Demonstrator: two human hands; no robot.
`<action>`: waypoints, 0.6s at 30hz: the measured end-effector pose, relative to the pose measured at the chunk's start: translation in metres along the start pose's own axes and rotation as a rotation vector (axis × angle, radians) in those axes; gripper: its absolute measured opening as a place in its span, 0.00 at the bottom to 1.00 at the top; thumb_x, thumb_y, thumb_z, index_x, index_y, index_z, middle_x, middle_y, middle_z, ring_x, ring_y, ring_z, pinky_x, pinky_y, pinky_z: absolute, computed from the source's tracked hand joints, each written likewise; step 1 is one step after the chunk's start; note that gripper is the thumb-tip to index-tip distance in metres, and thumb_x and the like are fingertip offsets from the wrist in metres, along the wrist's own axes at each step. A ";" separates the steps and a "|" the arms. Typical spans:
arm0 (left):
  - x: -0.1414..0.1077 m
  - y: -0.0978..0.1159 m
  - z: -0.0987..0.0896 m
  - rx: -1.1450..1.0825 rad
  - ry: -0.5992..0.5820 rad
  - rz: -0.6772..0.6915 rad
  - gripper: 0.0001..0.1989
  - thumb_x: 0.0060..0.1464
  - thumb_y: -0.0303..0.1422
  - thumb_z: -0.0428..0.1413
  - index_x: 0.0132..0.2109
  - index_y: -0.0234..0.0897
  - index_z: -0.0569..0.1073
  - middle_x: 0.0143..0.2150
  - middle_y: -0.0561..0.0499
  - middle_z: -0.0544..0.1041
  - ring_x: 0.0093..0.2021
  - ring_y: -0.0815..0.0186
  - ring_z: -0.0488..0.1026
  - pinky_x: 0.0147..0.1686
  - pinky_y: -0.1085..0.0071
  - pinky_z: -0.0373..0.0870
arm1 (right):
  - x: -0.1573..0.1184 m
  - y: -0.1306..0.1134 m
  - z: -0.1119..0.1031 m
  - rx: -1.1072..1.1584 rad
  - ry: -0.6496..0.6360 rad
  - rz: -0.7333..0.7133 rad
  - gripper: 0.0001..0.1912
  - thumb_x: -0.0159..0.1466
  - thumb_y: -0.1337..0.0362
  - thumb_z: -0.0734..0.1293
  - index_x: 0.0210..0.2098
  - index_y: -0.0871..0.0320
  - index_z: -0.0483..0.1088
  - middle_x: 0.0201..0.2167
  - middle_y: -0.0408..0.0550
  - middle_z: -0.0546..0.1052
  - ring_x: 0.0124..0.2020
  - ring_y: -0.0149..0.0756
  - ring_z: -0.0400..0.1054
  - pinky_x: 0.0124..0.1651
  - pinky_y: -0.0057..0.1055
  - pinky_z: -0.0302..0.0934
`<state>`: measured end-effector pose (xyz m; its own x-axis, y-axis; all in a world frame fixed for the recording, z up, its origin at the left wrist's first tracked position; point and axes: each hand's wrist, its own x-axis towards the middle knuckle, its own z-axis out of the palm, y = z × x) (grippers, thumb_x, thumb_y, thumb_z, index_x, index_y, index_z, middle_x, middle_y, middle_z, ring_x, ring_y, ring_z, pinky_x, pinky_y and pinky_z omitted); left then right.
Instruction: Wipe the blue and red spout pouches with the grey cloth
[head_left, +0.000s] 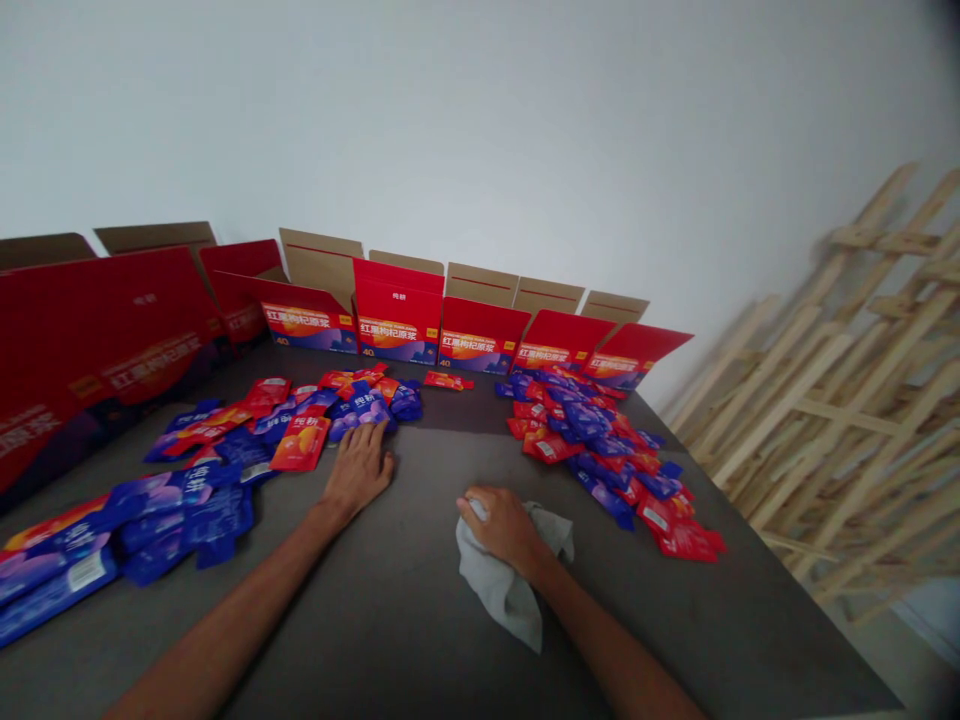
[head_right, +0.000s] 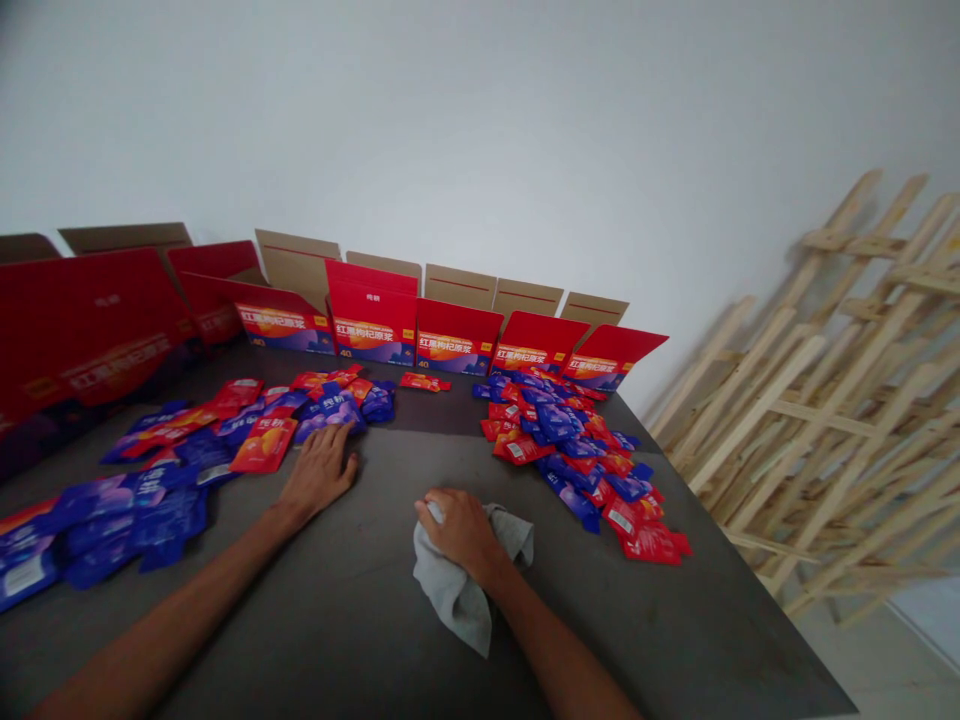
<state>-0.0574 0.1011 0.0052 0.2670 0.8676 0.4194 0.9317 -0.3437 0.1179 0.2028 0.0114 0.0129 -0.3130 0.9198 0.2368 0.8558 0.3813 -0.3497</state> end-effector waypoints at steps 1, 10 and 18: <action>0.000 0.003 -0.002 0.003 -0.008 0.017 0.27 0.61 0.35 0.43 0.63 0.23 0.62 0.59 0.32 0.69 0.61 0.47 0.63 0.61 0.52 0.55 | 0.000 0.000 0.000 0.004 0.000 0.001 0.12 0.70 0.58 0.61 0.34 0.54 0.72 0.32 0.45 0.79 0.35 0.34 0.73 0.38 0.27 0.56; -0.005 0.017 -0.013 -0.023 -0.022 -0.024 0.21 0.64 0.42 0.42 0.50 0.33 0.72 0.45 0.38 0.74 0.50 0.49 0.69 0.52 0.55 0.62 | 0.001 0.003 0.001 0.026 -0.006 0.001 0.12 0.70 0.58 0.62 0.35 0.54 0.73 0.32 0.45 0.79 0.35 0.34 0.73 0.38 0.27 0.57; -0.009 0.014 0.000 -0.136 -0.056 -0.250 0.29 0.56 0.50 0.49 0.56 0.31 0.69 0.56 0.33 0.68 0.57 0.41 0.61 0.52 0.46 0.60 | -0.002 -0.001 -0.007 0.079 -0.012 -0.028 0.05 0.66 0.61 0.64 0.38 0.53 0.71 0.36 0.43 0.78 0.39 0.35 0.72 0.43 0.27 0.57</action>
<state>-0.0469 0.0883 0.0033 0.0493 0.9487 0.3124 0.9298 -0.1578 0.3324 0.2057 0.0086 0.0193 -0.3413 0.9097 0.2368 0.8115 0.4122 -0.4141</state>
